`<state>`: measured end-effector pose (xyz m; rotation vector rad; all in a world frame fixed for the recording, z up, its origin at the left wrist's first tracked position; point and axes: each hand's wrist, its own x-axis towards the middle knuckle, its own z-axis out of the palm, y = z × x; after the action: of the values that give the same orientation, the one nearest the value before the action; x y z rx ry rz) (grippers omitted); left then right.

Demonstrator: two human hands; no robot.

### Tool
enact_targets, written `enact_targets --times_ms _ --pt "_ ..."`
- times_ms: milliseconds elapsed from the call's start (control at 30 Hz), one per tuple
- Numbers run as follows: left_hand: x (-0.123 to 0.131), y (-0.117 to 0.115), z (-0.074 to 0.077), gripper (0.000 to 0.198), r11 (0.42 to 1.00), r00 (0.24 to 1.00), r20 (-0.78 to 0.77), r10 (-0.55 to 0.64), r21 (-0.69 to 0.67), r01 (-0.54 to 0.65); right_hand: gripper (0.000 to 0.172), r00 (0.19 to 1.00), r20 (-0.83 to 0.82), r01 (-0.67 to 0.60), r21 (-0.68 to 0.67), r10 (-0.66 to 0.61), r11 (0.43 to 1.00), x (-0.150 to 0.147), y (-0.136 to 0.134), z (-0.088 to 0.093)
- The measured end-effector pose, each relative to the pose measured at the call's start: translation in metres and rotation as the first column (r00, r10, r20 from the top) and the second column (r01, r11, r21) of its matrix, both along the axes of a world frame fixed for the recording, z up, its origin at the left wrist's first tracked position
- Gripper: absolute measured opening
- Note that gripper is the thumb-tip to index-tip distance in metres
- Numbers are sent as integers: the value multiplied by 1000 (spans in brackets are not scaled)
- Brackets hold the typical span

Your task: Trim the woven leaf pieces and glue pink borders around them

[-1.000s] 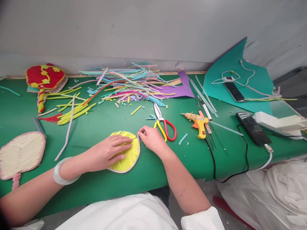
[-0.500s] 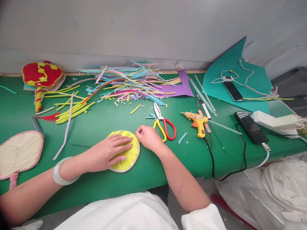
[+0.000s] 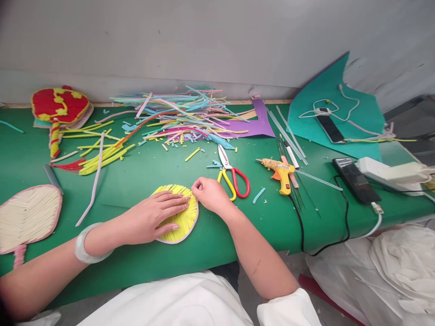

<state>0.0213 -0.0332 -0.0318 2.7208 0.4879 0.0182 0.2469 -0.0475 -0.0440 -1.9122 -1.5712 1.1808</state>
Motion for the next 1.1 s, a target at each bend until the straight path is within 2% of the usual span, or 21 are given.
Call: enact_targets --times_ms 367,700,1100 --pt "-1 -11 -16 66 993 1000 -2 -29 114 29 10 1000 5 2 4 -2 1000 0 0 -2" --pt "0 -10 -16 78 998 998 -30 -55 -2 55 10 1000 10 0 9 0 1000 0 0 0" --pt "0 -11 -20 78 998 998 6 -60 14 59 10 1000 14 -1 -5 2 1000 -2 0 3"
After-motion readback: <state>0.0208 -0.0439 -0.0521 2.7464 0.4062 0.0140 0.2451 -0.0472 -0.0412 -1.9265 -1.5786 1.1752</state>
